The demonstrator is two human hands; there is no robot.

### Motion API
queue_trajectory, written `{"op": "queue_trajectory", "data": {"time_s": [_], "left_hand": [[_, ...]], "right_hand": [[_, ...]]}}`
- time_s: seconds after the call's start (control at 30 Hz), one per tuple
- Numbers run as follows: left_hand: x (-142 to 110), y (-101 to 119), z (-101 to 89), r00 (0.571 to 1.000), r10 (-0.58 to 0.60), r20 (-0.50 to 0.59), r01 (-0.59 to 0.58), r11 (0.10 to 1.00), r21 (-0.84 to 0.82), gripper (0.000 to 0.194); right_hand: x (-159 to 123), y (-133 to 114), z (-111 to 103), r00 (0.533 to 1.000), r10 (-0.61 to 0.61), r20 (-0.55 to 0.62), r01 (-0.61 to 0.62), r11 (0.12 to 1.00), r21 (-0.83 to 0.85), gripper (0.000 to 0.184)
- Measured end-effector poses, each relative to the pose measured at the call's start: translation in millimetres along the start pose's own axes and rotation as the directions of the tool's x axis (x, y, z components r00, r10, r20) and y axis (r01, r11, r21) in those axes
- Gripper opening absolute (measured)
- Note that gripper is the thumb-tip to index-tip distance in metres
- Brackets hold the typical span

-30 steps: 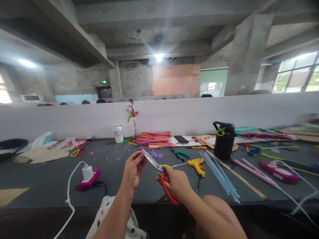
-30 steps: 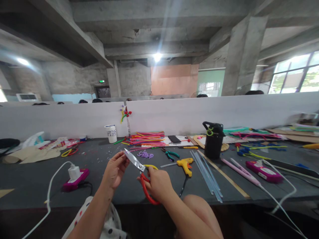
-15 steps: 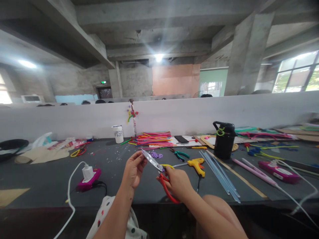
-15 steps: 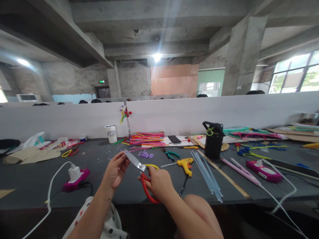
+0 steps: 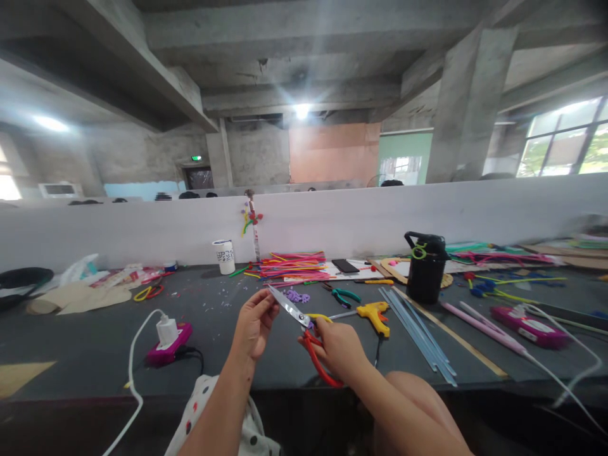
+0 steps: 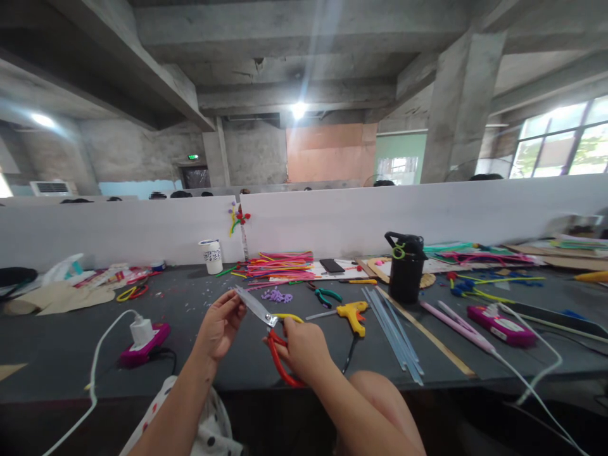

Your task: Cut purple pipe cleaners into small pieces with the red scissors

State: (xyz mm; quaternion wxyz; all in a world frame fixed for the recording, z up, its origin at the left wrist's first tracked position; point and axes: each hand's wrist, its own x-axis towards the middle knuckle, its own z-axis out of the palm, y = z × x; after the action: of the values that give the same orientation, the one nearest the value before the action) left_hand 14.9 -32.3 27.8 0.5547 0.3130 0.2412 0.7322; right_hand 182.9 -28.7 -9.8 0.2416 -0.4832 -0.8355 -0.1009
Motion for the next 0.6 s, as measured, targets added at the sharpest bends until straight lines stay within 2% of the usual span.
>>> {"op": "queue_trajectory", "data": {"time_s": [0.6], "left_hand": [[1.6,3.5,-4.1,1.0,-0.014,-0.014,0.015,0.999,0.051,0.017]], "right_hand": [[0.8,2.9,-0.7,1.0,0.028,-0.015,-0.027,0.999,0.033,0.041]]}}
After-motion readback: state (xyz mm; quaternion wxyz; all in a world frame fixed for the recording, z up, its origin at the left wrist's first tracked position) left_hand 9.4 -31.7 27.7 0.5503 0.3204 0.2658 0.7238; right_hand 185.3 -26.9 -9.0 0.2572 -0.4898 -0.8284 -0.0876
